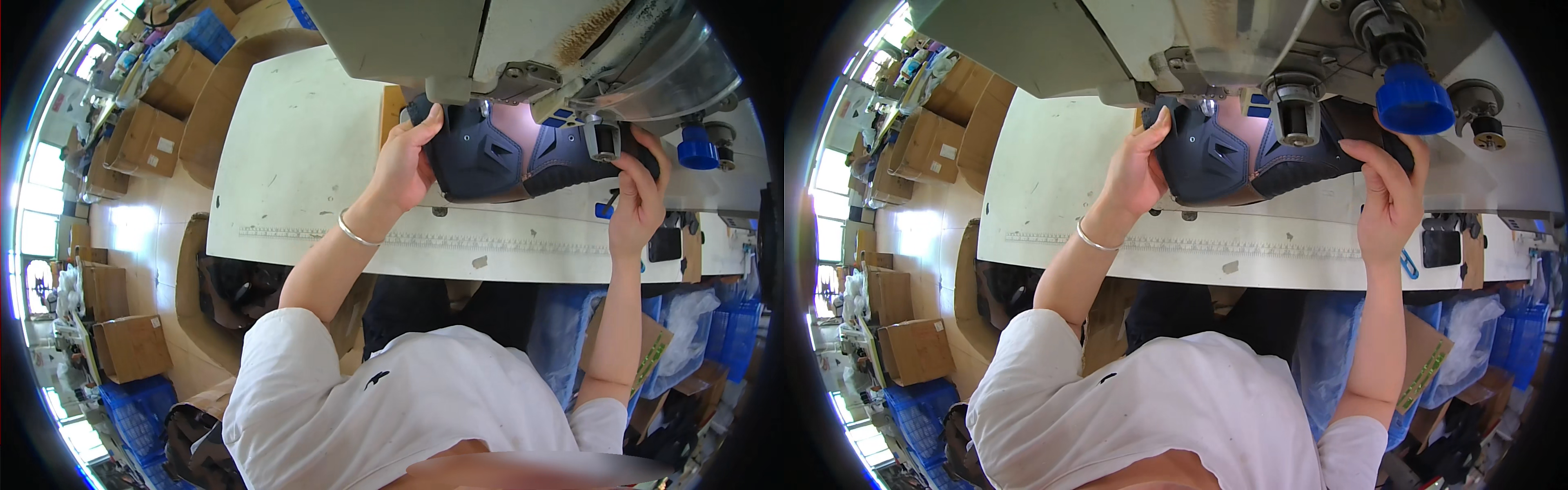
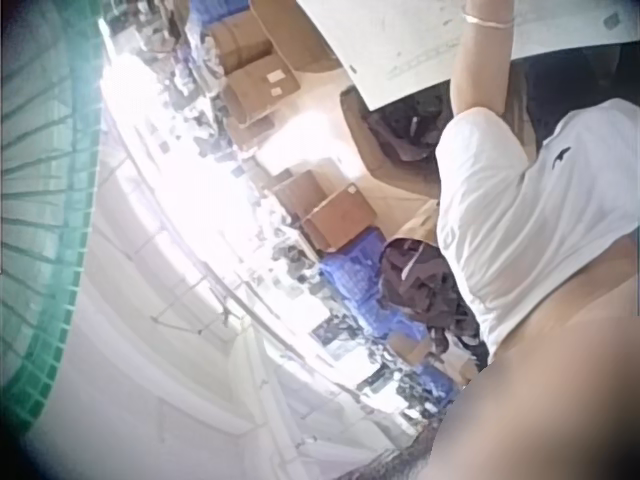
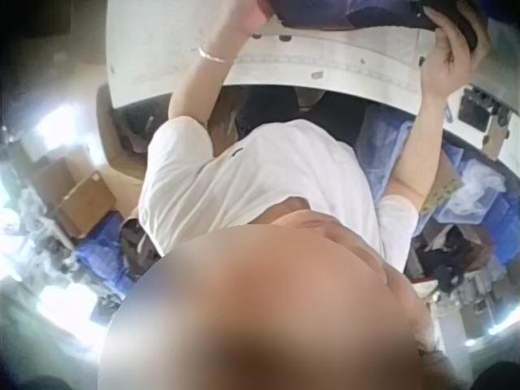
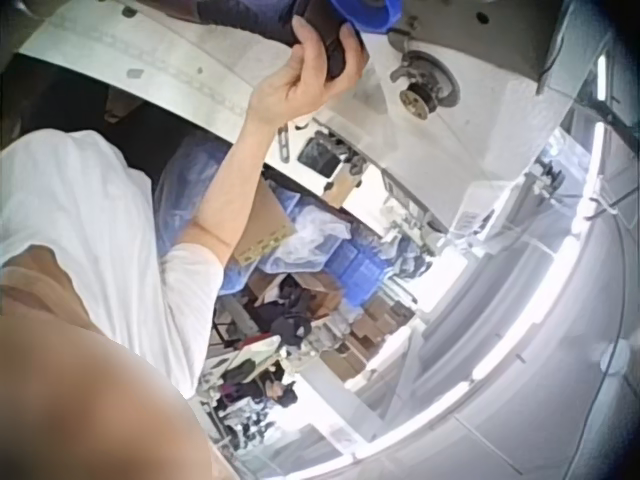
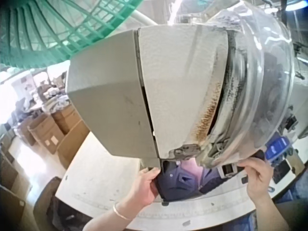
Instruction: The person stitches boot upper parts using a sewing machine, turning and guiding the material by hand under the needle, and retrieves additional boot uppers from a box to sew.
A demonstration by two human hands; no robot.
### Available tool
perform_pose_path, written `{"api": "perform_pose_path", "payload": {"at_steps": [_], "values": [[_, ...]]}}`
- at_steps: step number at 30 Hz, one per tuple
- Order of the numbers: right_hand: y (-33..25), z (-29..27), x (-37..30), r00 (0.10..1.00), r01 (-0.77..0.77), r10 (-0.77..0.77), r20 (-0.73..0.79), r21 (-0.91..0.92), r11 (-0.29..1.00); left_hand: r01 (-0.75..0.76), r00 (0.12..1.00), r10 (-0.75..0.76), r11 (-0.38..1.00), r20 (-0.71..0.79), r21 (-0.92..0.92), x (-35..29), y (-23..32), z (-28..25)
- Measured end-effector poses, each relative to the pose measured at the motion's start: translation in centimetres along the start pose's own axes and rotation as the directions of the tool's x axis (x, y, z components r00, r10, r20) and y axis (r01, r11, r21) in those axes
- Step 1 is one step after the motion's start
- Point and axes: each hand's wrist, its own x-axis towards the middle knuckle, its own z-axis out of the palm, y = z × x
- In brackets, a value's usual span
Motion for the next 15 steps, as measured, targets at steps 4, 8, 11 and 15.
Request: {"api": "perform_pose_path", "payload": {"at_steps": [4,8,11,15], "values": [[0.1,-0.1,0.1,0.995,0.099,-0.1,-0.011,-0.055,0.994,-0.019,1.0,0.018,1.0,-0.007,-0.008,0.3,-0.1,0.0],[0.7,-0.2,0.0,0.998,0.067,-0.068,-0.002,-0.049,0.997,-0.011,1.0,0.011,0.999,0.009,-0.04,0.3,-0.2,-0.1],[1.2,0.0,0.3,0.997,0.071,-0.072,-0.016,-0.061,0.996,-0.007,1.0,0.007,0.999,0.0,-0.052,0.1,-0.2,0.3],[0.2,0.8,0.7,0.996,0.073,-0.074,-0.057,-0.025,0.997,-0.026,1.0,0.026,0.999,0.013,-0.045,0.1,0.0,-0.1]]}}
